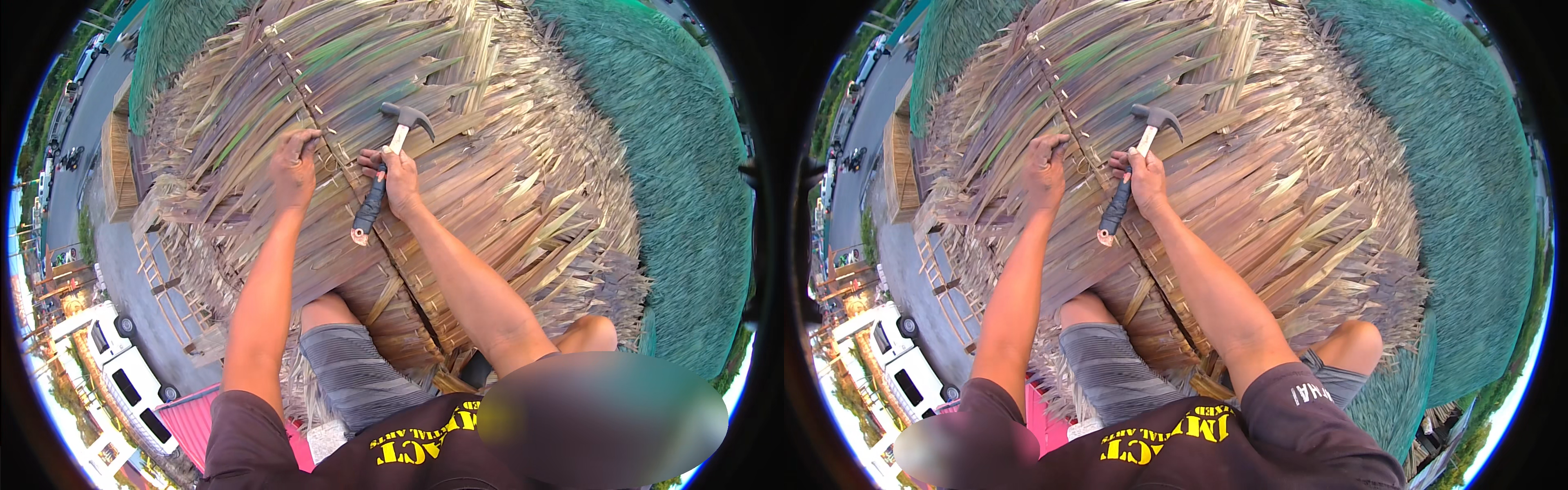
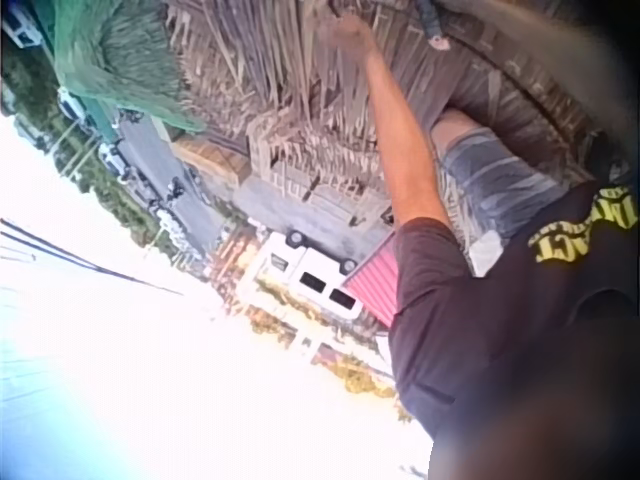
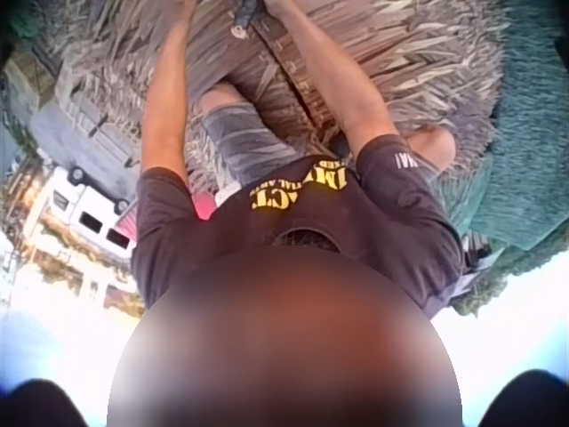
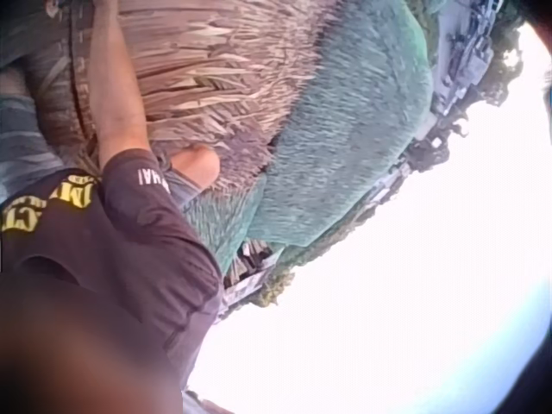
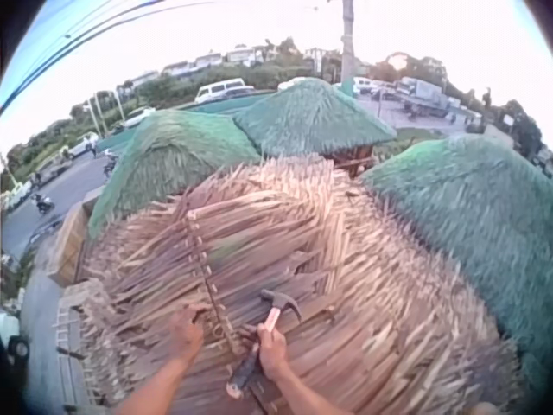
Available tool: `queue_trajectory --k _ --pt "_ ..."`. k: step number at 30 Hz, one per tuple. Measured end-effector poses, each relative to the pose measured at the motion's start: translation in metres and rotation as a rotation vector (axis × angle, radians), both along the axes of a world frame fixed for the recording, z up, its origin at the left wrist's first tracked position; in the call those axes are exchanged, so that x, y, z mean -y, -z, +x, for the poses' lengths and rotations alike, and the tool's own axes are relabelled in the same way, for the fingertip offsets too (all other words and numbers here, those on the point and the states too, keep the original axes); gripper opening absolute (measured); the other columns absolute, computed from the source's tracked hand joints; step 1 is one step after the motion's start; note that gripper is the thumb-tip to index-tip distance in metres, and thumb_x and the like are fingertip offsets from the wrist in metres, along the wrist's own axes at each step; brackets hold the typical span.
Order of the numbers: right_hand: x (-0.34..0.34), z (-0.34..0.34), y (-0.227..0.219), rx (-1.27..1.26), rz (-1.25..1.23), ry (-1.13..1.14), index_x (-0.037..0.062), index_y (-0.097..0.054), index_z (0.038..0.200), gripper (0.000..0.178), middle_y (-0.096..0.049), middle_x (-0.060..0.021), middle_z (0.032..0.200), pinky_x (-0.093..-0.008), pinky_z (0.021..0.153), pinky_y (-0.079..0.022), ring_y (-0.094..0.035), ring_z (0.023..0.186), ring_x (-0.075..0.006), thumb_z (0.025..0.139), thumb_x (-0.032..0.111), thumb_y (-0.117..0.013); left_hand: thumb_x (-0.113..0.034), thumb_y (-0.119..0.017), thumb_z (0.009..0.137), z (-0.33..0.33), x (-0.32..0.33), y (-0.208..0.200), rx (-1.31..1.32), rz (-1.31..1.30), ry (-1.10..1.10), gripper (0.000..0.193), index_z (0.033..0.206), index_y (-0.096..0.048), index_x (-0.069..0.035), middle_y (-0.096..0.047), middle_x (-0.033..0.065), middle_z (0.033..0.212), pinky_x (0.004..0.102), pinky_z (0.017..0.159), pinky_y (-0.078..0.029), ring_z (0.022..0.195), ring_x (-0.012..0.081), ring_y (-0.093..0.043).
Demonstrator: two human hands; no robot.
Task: The person is on a thatched roof, using a hammer to drive nails into wooden battens to secure layers of dried palm leaves. They repeatedly position the leaves, align them with the underlying structure, and hammer fasteners to hold the thatch in place.
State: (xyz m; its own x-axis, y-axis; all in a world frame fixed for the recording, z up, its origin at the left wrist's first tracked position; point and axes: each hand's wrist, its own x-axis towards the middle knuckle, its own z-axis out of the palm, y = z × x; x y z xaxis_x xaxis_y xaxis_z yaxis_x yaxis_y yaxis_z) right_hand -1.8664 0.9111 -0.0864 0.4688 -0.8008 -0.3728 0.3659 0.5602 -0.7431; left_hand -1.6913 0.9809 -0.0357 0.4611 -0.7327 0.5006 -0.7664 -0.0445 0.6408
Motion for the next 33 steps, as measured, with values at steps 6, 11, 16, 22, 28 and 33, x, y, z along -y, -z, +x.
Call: queue_trajectory --k 6,11,16,22,28,33 --pt "-0.005 0.002 -0.002 -0.143 -0.177 -0.098 -0.0059 -0.054 0.125 0.038 -0.07 -0.0167 0.112 -0.0321 0.083 -0.058 -0.07 0.098 -0.0207 0.107 0.027 -0.051 -0.008 -0.066 0.092 0.009 0.006 0.025 0.191 0.51 0.227 0.014 0.105 -0.067 -0.012 -0.066 0.0051 0.138 0.0468 0.109 -0.043 0.14 0.0349 -0.05" --pt "-0.021 -0.025 -0.048 -0.407 -0.341 -0.213 0.0019 -0.041 0.148 0.045 -0.072 -0.0123 0.096 -0.0334 0.074 -0.056 -0.07 0.082 -0.0179 0.108 0.021 -0.049 -0.011 -0.068 0.089 0.025 0.004 0.039 0.053 0.449 0.334 0.016 0.105 -0.066 -0.012 -0.064 0.0035 0.14 0.0526 0.116 -0.033 0.146 0.0366 -0.041" --pt "-0.044 -0.061 -0.083 -0.696 -0.979 -0.323 0.0174 -0.017 0.163 0.074 -0.065 -0.0217 0.094 -0.0498 0.072 -0.053 -0.066 0.077 -0.0411 0.099 0.007 -0.052 -0.018 -0.065 0.095 0.024 -0.001 0.042 0.001 0.461 0.278 0.014 0.108 -0.066 -0.014 -0.061 -0.0043 0.144 0.0544 0.121 -0.027 0.148 0.0302 -0.039" --pt "-0.048 -0.052 -0.079 -0.779 -1.174 -0.376 0.0237 -0.016 0.164 0.083 -0.06 -0.0214 0.092 -0.0541 0.068 -0.052 -0.064 0.073 -0.0447 0.094 0.007 -0.056 -0.017 -0.067 0.094 0.022 -0.004 0.046 0.008 0.439 0.262 0.017 0.11 -0.066 -0.012 -0.061 0.0014 0.143 0.0537 0.121 -0.028 0.147 0.0301 -0.04" --pt "-0.042 -0.048 -0.086 -0.89 -1.13 -0.494 0.0298 -0.018 0.163 0.081 -0.06 -0.0234 0.089 -0.0545 0.068 -0.052 -0.064 0.074 -0.0458 0.095 0.011 -0.056 -0.014 -0.069 0.092 0.022 -0.004 0.049 0.035 0.439 0.258 0.019 0.11 -0.065 -0.011 -0.061 0.0071 0.143 0.0537 0.121 -0.028 0.146 0.0304 -0.04" --pt "-0.038 -0.047 -0.094 -0.974 -1.108 -0.622 0.0311 -0.02 0.163 0.079 -0.062 -0.0249 0.089 -0.0564 0.071 -0.051 -0.065 0.076 -0.047 0.095 0.014 -0.056 -0.013 -0.07 0.092 0.022 -0.003 0.04 0.069 0.526 0.268 0.021 0.112 -0.066 -0.011 -0.062 0.0065 0.141 0.0534 0.122 -0.027 0.147 0.0298 -0.039"
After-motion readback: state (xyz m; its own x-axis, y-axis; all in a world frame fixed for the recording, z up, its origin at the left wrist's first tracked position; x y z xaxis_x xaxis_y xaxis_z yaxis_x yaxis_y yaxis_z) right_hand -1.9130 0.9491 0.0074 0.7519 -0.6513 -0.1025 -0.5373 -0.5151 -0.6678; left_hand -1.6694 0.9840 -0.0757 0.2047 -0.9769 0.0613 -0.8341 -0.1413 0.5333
